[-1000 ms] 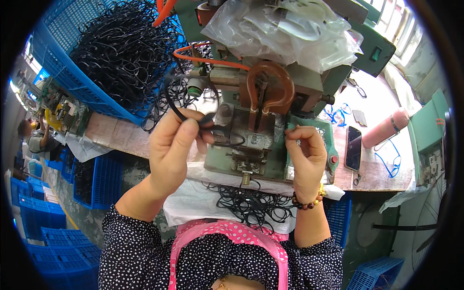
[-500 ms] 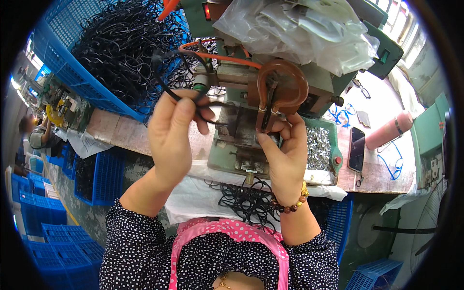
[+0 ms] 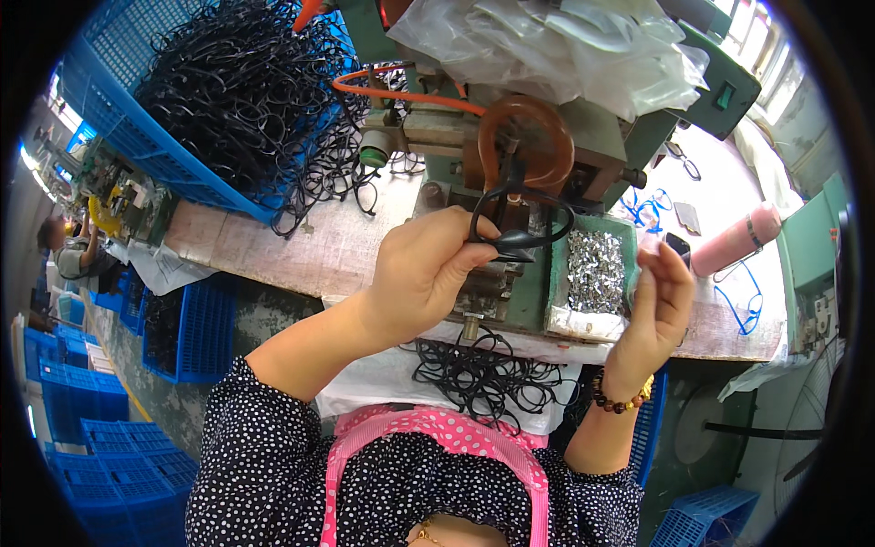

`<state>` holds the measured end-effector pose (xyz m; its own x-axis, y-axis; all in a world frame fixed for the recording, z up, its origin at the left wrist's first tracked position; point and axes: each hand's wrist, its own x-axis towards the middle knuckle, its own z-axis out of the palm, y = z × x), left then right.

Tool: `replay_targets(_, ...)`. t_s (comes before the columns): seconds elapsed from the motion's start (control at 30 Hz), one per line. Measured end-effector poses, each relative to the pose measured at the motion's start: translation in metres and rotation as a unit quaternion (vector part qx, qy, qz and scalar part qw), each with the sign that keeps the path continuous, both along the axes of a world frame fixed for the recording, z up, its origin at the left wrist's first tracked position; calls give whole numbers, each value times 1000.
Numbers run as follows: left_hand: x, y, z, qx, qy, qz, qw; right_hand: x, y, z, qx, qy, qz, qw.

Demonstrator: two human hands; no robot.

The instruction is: The person repeatedly picks black cable loops from a pile, places them into a press machine, and secures them with small metal fasteners. The finished assemblies are dropped onto the table. The process is continuous and repetitive throughout the clip.

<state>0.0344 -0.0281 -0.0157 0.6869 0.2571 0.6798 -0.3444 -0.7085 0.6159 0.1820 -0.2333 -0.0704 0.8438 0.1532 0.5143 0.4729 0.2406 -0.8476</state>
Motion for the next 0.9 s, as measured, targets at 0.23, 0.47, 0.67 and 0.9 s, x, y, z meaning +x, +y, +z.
replay_targets(0.23,2,0,-6,38,-47,-6,998,23,-27,-53,-83,107,-41,990)
replay_targets(0.47,0,3,0,104,-66,8,992,12,-17,-48,-456,-142,-23,878)
replay_targets(0.67,-11,11,-18,113,-90,62,988,21,16,-56,-337,-139,-36,931)
replay_targets(0.9,-14,140,-99,126,111,324,931,17,17,-56,-422,-256,-142,858)
